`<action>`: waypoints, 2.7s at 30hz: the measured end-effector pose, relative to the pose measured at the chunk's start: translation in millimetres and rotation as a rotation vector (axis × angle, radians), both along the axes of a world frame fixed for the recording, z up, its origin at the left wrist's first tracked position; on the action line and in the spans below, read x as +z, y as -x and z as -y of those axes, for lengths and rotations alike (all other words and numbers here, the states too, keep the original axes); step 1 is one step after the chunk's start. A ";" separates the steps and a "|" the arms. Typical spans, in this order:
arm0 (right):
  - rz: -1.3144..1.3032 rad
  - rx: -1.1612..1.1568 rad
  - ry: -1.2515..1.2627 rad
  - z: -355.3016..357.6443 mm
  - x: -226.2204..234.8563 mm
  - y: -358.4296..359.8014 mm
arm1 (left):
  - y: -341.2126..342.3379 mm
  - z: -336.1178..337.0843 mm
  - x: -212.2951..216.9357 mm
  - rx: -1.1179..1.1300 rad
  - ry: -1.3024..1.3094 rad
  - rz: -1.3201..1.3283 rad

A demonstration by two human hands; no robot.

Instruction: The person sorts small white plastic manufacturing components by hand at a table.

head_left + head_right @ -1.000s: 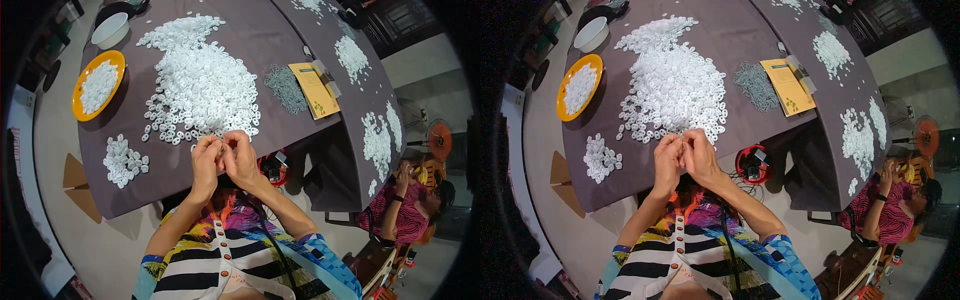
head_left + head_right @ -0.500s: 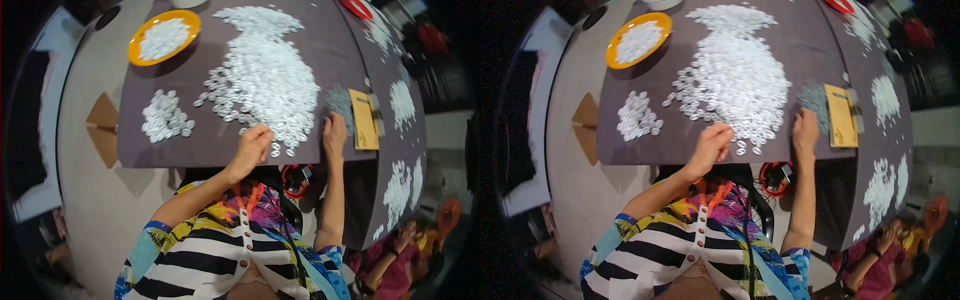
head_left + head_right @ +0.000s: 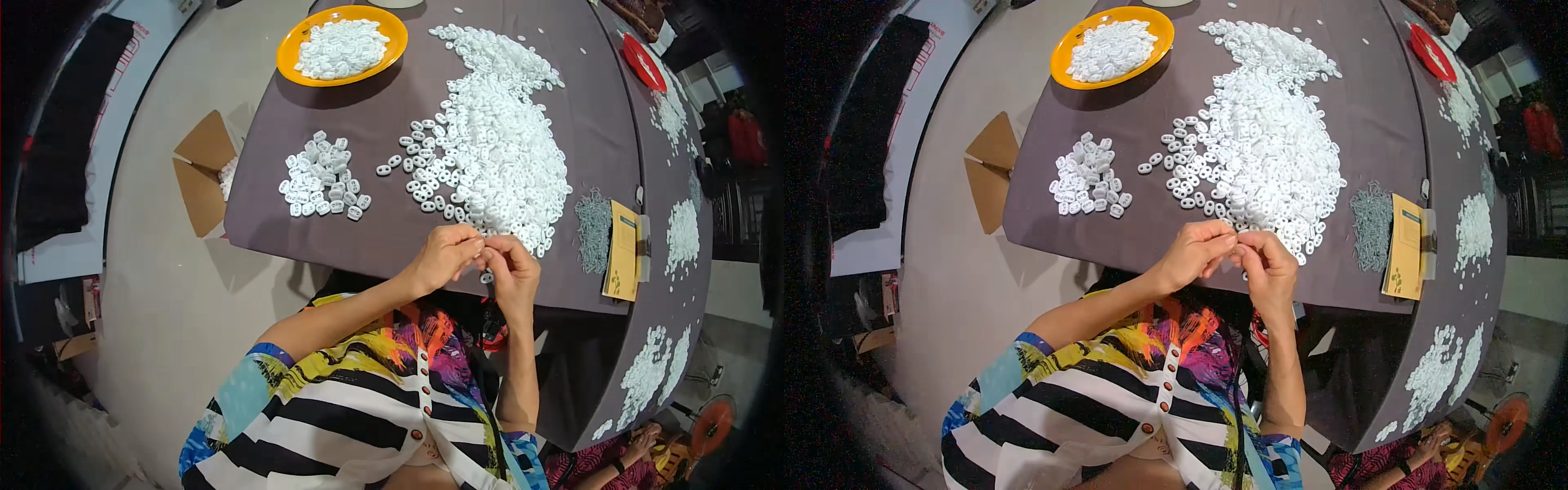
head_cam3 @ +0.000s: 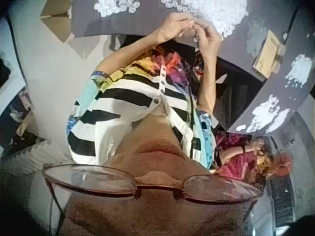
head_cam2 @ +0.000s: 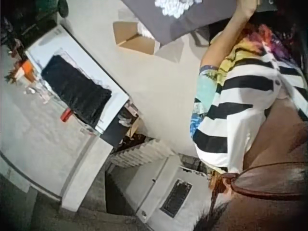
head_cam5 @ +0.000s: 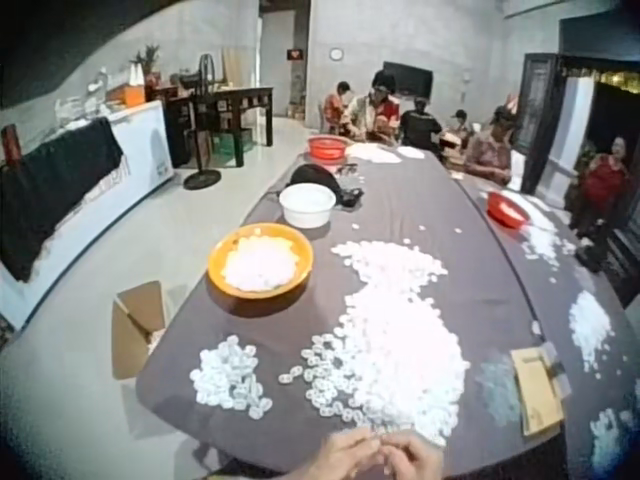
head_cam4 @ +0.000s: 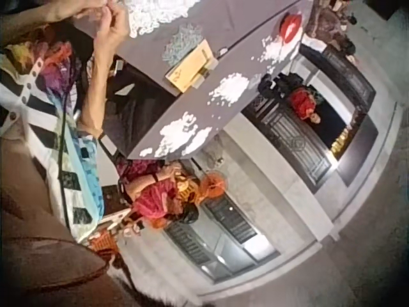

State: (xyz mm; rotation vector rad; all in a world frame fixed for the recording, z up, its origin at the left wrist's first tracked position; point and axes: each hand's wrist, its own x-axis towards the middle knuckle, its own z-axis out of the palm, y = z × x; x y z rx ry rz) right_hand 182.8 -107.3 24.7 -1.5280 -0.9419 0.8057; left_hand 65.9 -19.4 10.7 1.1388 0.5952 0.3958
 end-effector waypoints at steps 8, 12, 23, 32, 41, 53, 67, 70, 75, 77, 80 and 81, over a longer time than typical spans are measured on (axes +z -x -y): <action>0.697 -0.314 -0.048 16.0 -26.2 -54.3 | 12.3 -70.3 -6.2 0.337 -0.843 -0.277; 0.592 -0.459 0.051 35.3 -41.5 -75.9 | 9.9 -118.2 -6.9 0.350 -1.064 -0.560; 0.691 -0.482 0.058 35.9 -51.0 -76.7 | -54.8 -136.3 -34.2 0.140 -1.418 -0.300; 0.668 -0.510 0.045 34.2 -49.4 -78.1 | -31.0 -173.7 -37.4 0.177 -1.218 -0.384; 0.699 -0.534 0.058 34.9 -50.6 -79.7 | -15.2 -189.6 -29.3 0.141 -0.929 -0.271; 0.661 -0.535 0.049 35.5 -51.2 -79.8 | -32.0 -170.6 -28.8 0.178 -1.276 -0.449; 0.649 -0.542 0.032 36.3 -51.3 -80.1 | -48.0 -160.3 -32.1 0.126 -1.331 -0.626; 0.653 -0.540 0.033 34.5 -48.9 -78.6 | -48.5 -157.5 -30.5 0.138 -1.285 -0.623; 0.650 -0.535 0.043 35.8 -50.0 -79.3 | -44.5 -159.8 -40.5 0.194 -1.246 -0.591; 0.655 -0.532 0.046 36.3 -49.7 -79.1 | -43.0 -161.8 -40.1 0.176 -1.170 -0.550; 0.641 -0.531 0.040 37.3 -50.1 -78.1 | -38.9 -161.8 -33.3 0.185 -1.109 -0.478; 0.648 -0.530 0.037 38.1 -51.3 -78.4 | -37.2 -161.4 -30.0 0.213 -1.123 -0.448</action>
